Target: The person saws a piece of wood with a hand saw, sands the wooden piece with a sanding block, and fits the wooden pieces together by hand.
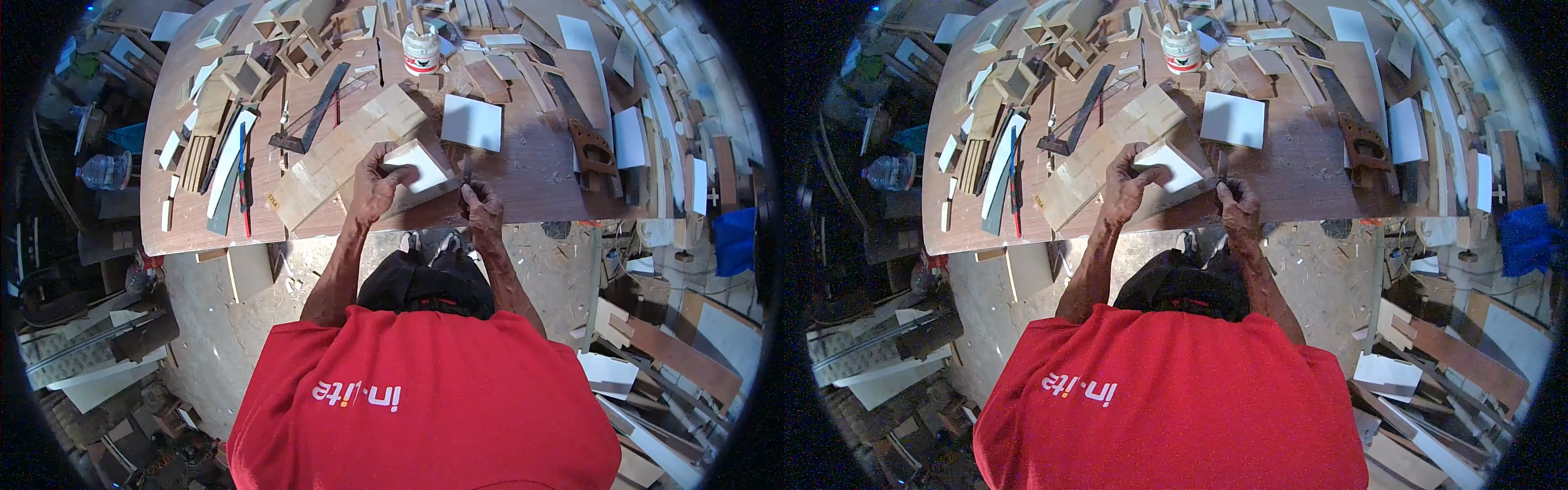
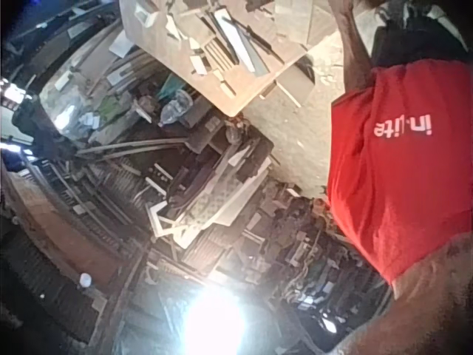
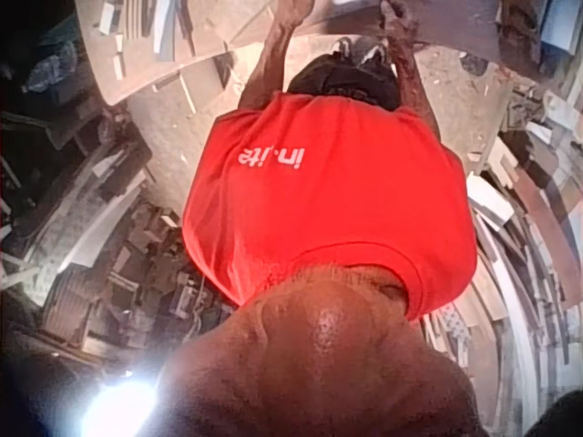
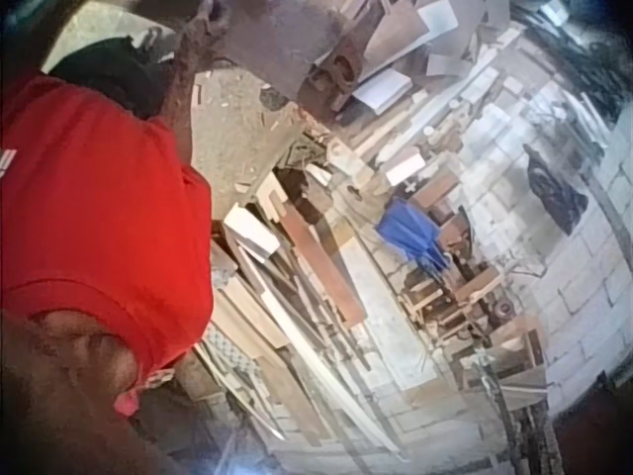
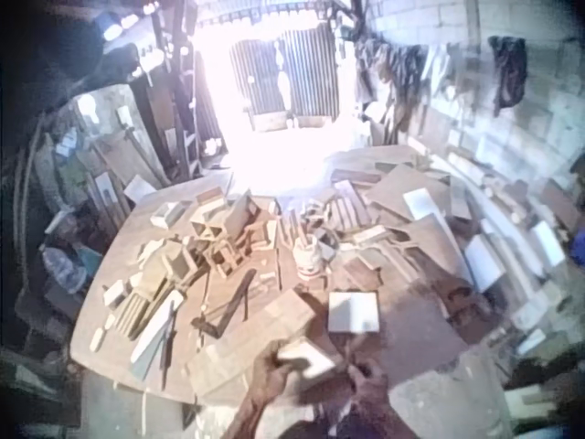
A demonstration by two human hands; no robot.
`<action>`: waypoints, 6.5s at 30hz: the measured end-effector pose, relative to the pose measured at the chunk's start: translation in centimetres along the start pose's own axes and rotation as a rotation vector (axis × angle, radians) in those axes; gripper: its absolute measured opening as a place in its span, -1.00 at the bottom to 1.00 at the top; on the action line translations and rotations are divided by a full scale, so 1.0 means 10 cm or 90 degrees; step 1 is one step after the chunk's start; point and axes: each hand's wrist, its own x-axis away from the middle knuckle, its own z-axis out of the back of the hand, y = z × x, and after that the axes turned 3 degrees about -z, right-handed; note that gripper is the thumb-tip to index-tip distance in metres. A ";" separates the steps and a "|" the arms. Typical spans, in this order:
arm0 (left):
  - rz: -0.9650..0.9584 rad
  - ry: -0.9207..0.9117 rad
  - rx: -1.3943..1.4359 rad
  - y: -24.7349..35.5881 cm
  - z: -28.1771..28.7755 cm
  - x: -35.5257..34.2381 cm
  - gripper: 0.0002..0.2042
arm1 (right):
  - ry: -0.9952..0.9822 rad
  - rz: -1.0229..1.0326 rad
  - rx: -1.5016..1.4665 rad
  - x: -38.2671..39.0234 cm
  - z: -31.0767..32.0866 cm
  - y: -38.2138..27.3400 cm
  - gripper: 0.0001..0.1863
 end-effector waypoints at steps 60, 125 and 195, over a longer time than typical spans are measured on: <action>-0.204 -0.166 -0.620 0.20 0.11 -0.02 -0.47 | 0.078 0.243 0.266 0.10 -0.09 0.17 -0.83; -0.056 0.107 0.216 0.27 -0.26 0.09 -0.72 | 0.186 0.489 0.668 -0.71 0.72 -0.60 -0.73; 0.144 -0.110 -0.111 0.04 0.13 -0.12 -0.56 | -0.129 -0.067 0.083 -0.09 0.57 -0.16 -0.68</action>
